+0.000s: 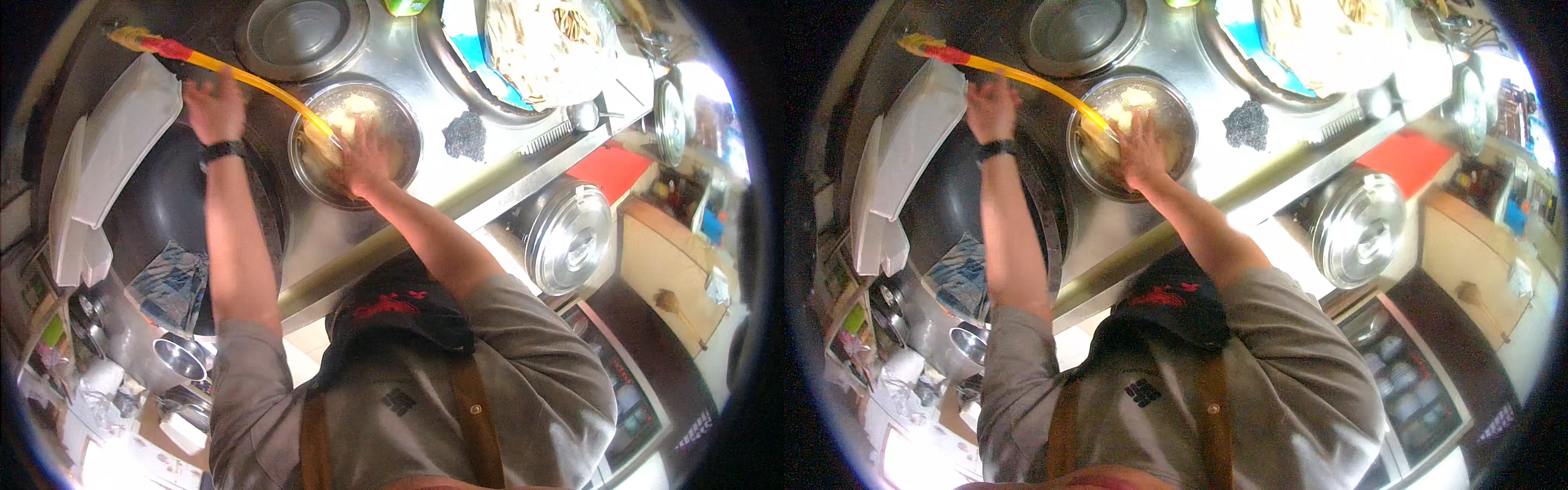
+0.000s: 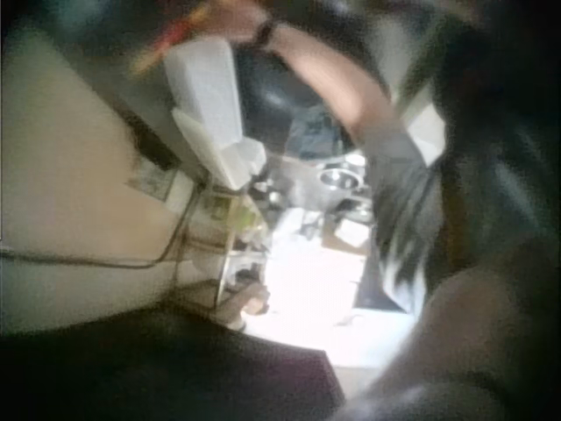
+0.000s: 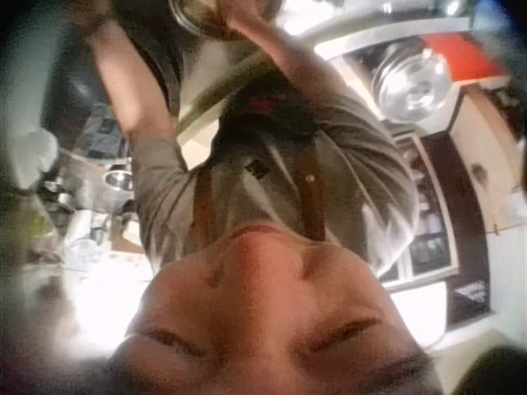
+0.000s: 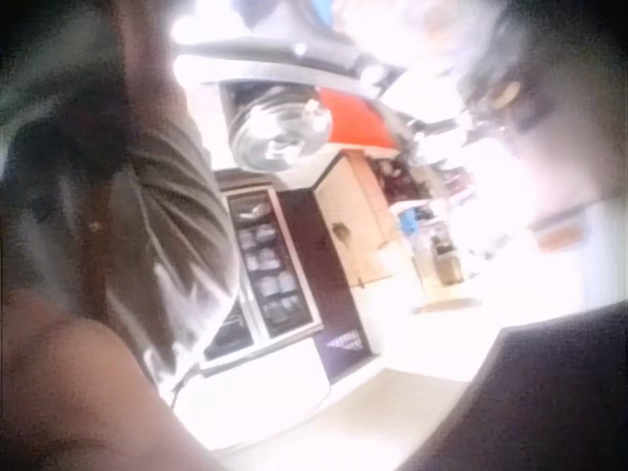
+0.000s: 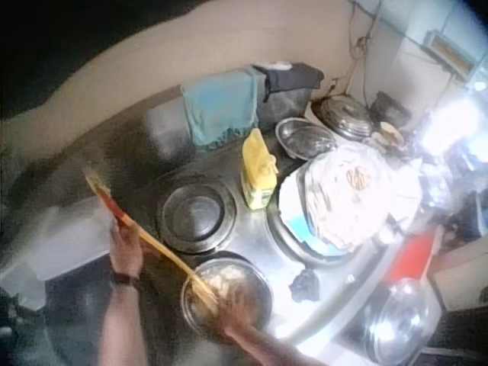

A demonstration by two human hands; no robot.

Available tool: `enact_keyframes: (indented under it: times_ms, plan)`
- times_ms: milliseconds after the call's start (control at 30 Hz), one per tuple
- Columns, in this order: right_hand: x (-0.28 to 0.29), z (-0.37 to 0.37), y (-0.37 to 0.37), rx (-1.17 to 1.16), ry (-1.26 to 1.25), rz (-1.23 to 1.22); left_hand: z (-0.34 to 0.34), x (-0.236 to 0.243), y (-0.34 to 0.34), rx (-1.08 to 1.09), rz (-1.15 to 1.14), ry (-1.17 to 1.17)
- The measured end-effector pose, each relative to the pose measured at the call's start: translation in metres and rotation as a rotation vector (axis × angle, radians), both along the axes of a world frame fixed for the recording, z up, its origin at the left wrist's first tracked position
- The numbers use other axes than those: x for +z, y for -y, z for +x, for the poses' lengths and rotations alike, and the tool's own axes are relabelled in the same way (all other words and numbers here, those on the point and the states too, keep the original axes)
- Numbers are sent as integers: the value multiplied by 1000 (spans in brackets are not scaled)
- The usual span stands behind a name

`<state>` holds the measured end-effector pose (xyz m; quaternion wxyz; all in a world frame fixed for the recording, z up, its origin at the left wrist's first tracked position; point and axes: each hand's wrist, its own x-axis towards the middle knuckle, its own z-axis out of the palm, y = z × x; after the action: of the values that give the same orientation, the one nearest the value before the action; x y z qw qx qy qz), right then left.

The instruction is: The person places round dough pieces onto a hot griddle to cook. They then move to a sink area to wash and separate sheets of tofu skin in water, and finally cut the rehydrated sheets into strips on a wooden board.

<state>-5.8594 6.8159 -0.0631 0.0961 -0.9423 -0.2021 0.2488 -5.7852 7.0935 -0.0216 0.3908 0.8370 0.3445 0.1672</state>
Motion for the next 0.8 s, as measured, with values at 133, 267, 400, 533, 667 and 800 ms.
enact_keyframes:
  times_ms: [133,267,400,533,667,800]
  plan:
    - [-64,11,4,-52,-423,-82,88,55,-37,-120,207,-198]
    - [-52,14,0,-164,-561,58,140,81,-37,-363,252,-281]
    - [-104,-15,-3,-404,-157,254,189,85,-10,-243,118,-17]
    - [-124,-13,-6,-530,-139,476,214,73,-17,-218,588,-17]
    - [-103,0,-2,-326,-139,370,165,37,-14,-532,563,-508]
    - [-50,30,18,-124,-85,205,17,2,106,-620,252,-402]
